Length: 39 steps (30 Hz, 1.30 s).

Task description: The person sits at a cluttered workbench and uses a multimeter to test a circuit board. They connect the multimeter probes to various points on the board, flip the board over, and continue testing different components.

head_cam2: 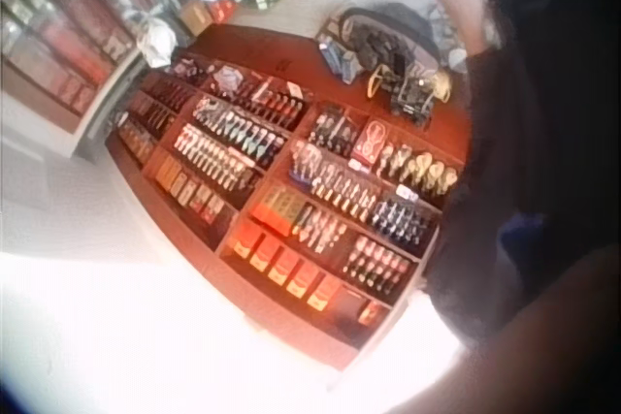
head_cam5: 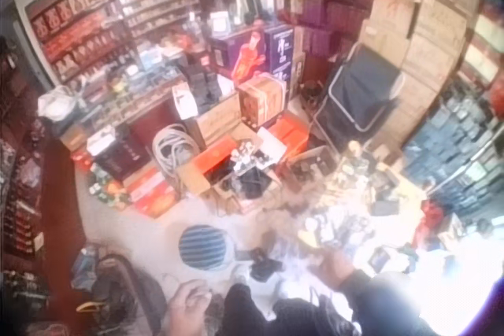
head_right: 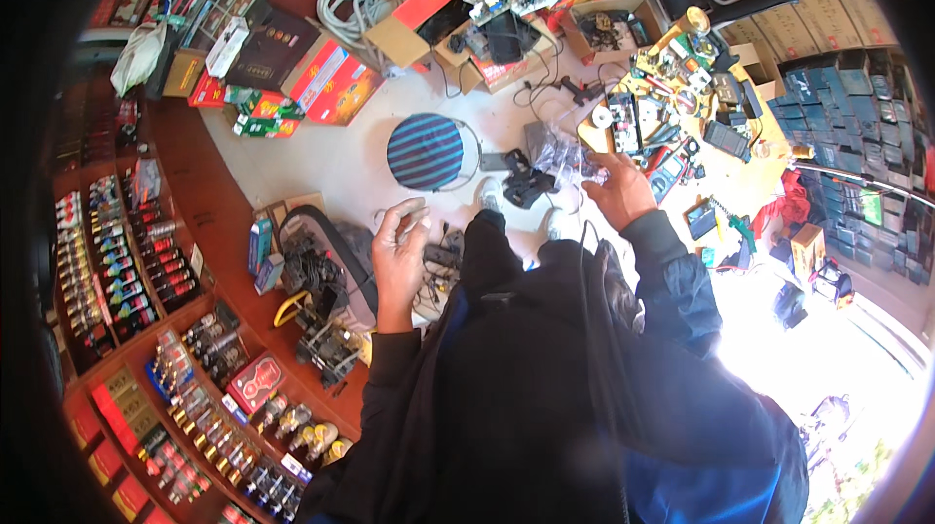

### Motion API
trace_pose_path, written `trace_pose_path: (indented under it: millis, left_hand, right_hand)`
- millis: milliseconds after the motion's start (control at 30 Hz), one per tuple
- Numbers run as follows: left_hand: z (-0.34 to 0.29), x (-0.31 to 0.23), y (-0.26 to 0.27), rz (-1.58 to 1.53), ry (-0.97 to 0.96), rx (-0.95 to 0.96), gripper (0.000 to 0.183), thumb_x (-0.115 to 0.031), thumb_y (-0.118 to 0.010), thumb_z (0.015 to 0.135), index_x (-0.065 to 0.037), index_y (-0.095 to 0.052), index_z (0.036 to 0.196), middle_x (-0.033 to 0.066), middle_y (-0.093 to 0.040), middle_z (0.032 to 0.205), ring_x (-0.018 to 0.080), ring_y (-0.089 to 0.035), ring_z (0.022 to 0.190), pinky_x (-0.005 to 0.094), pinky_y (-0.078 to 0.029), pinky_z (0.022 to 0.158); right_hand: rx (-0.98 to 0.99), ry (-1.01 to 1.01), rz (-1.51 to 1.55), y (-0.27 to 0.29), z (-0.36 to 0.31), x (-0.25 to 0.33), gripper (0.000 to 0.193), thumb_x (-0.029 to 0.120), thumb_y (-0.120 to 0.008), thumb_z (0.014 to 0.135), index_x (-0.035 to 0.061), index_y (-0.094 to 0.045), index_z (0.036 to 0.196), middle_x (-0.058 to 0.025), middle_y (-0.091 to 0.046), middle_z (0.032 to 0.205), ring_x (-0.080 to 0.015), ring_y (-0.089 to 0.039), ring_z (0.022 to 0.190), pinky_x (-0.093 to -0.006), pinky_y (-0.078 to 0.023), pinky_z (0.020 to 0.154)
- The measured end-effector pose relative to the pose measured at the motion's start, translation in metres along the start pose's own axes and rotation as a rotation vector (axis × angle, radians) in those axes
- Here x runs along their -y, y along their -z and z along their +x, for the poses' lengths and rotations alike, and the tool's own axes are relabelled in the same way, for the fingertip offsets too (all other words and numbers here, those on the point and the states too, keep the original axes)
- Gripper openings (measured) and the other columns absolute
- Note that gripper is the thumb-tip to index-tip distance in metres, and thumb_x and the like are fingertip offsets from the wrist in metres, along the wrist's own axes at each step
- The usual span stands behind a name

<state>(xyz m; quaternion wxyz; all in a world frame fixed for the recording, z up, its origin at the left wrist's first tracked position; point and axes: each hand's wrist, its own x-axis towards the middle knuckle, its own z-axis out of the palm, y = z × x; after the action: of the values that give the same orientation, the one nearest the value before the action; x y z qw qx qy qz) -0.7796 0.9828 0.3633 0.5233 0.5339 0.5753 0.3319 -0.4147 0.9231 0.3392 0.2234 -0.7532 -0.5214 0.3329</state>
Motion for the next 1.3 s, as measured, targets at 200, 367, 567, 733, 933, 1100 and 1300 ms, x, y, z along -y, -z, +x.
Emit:
trace_pose_path:
  millis: [200, 367, 567, 733, 933, 1100, 1300]
  left_hand:
    - [0.06, -0.003, 0.032, -0.075, 0.066, 0.051, 0.027, -0.005, -0.071, 0.1, 0.002, -0.069, 0.126, 0.0108, -0.072, 0.125, 0.0187, -0.068, 0.118, 0.0335, -0.053, 0.105]
    - [0.067, -0.013, 0.038, 0.003, -0.024, 0.117, 0.028, -0.006, -0.072, 0.1, 0.001, -0.068, 0.127, 0.0097, -0.071, 0.125, 0.0175, -0.067, 0.116, 0.033, -0.054, 0.104]
    - [0.047, -0.02, 0.025, 0.016, -0.064, 0.173, 0.03, -0.008, -0.071, 0.1, 0.004, -0.07, 0.128, 0.0095, -0.074, 0.119, 0.0152, -0.068, 0.109, 0.0312, -0.052, 0.102]
    - [0.038, -0.018, 0.027, 0.081, -0.029, 0.204, 0.031, -0.007, -0.071, 0.1, 0.001, -0.067, 0.129, 0.0106, -0.069, 0.127, 0.0198, -0.067, 0.121, 0.0361, -0.052, 0.108]
    - [0.053, -0.008, 0.03, 0.038, -0.008, 0.193, 0.03, -0.008, -0.071, 0.1, 0.001, -0.068, 0.128, 0.0098, -0.07, 0.126, 0.0201, -0.068, 0.12, 0.036, -0.051, 0.109]
    - [0.094, 0.001, 0.025, 0.063, 0.035, 0.229, 0.03, -0.006, -0.072, 0.099, 0.0, -0.068, 0.128, 0.0096, -0.07, 0.127, 0.0205, -0.068, 0.12, 0.0357, -0.052, 0.108]
    - [0.174, 0.004, 0.018, -0.028, 0.115, 0.249, 0.03, -0.002, -0.071, 0.098, 0.001, -0.068, 0.128, 0.0099, -0.07, 0.128, 0.0207, -0.069, 0.12, 0.0345, -0.055, 0.104]
  right_hand:
    - [-0.097, -0.06, 0.061, -0.001, -0.008, 0.032, 0.047, 0.019, -0.079, 0.089, 0.0025, -0.069, 0.132, -0.02, -0.069, 0.115, -0.0299, -0.072, 0.084, -0.0425, -0.058, 0.081]
    - [-0.219, -0.142, 0.128, -0.006, -0.039, 0.012, 0.047, 0.018, -0.08, 0.089, 0.0022, -0.07, 0.132, -0.0197, -0.069, 0.115, -0.0316, -0.074, 0.087, -0.0427, -0.059, 0.082]
    - [-0.28, -0.186, 0.161, -0.028, -0.077, -0.015, 0.046, 0.018, -0.08, 0.089, 0.0019, -0.07, 0.13, -0.0198, -0.069, 0.115, -0.0331, -0.074, 0.087, -0.044, -0.059, 0.082]
    - [-0.267, -0.191, 0.138, -0.035, -0.082, -0.02, 0.045, 0.018, -0.079, 0.09, 0.0011, -0.069, 0.13, -0.021, -0.068, 0.118, -0.0344, -0.073, 0.087, -0.0443, -0.059, 0.083]
    - [-0.252, -0.194, 0.159, -0.034, -0.062, -0.014, 0.046, 0.017, -0.079, 0.09, 0.001, -0.068, 0.131, -0.0207, -0.068, 0.12, -0.0341, -0.074, 0.089, -0.0435, -0.059, 0.085]
    - [-0.225, -0.248, 0.158, -0.032, -0.033, -0.005, 0.046, 0.017, -0.079, 0.09, 0.0012, -0.068, 0.132, -0.0197, -0.068, 0.119, -0.033, -0.073, 0.088, -0.043, -0.059, 0.083]
    - [-0.185, -0.32, 0.089, -0.027, 0.028, 0.018, 0.047, 0.017, -0.08, 0.089, 0.0012, -0.068, 0.131, -0.0197, -0.069, 0.118, -0.0315, -0.074, 0.087, -0.0418, -0.06, 0.081]
